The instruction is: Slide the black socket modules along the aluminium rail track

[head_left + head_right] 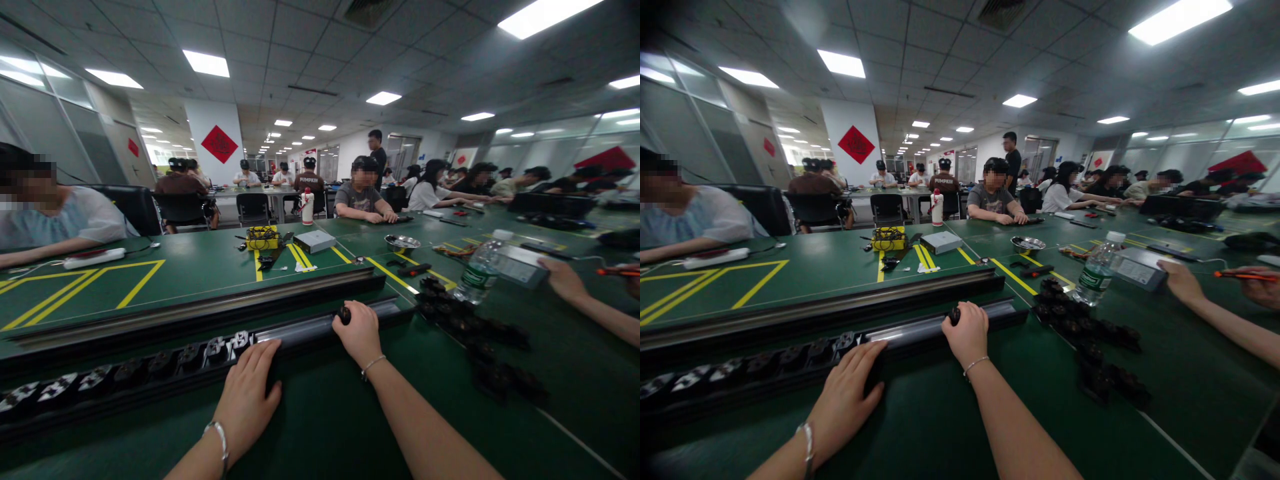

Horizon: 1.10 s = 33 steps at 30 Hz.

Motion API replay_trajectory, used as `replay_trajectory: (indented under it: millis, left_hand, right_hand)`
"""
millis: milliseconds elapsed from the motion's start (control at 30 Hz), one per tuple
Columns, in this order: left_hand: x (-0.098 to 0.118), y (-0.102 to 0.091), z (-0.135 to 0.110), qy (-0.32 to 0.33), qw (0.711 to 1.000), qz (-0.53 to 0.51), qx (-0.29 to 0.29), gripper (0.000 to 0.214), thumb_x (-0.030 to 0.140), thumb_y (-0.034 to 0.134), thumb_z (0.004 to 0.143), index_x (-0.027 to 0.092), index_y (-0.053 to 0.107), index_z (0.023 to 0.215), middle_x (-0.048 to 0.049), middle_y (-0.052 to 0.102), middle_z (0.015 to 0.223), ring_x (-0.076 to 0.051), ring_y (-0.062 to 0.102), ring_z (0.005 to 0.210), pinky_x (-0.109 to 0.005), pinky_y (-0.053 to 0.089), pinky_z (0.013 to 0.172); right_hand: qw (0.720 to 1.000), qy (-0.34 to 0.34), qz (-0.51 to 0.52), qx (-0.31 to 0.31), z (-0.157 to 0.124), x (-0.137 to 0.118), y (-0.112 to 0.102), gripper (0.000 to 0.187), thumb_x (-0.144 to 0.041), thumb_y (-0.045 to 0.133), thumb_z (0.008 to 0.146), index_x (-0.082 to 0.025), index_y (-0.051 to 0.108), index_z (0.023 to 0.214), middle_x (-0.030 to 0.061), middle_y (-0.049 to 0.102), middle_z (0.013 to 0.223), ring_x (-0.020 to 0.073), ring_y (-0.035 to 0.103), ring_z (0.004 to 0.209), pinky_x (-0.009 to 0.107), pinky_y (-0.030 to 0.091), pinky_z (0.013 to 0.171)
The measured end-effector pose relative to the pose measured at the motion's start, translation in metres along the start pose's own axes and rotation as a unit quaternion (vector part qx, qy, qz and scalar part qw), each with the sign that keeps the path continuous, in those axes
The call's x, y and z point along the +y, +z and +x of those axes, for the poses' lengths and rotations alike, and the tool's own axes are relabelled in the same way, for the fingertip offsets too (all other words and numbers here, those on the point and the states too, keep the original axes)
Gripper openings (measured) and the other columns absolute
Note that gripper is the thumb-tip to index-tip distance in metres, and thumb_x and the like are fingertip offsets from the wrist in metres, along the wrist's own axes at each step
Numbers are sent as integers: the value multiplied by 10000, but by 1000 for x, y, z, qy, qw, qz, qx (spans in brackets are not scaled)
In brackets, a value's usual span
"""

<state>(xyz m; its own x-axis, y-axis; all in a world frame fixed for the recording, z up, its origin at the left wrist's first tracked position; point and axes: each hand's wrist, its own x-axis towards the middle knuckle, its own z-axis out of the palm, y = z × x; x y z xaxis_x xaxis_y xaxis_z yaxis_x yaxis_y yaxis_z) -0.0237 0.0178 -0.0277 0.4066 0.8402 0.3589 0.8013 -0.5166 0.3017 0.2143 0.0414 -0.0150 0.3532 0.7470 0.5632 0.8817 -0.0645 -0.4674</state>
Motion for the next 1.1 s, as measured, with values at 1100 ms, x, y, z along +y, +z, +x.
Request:
replay_trajectory:
  millis: [1100]
  left_hand:
    - [-3, 3, 0, 6, 1000, -1, 4, 552, 190, 460, 728, 239, 380, 1272, -26, 484, 1264, -208, 372, 1202, -396, 330, 994]
  right_hand:
    - [999, 29, -2, -23, 1, 0, -3, 222, -292, 517, 687, -183, 590, 866, 61, 621, 960, 212, 488, 1032, 393, 174, 993]
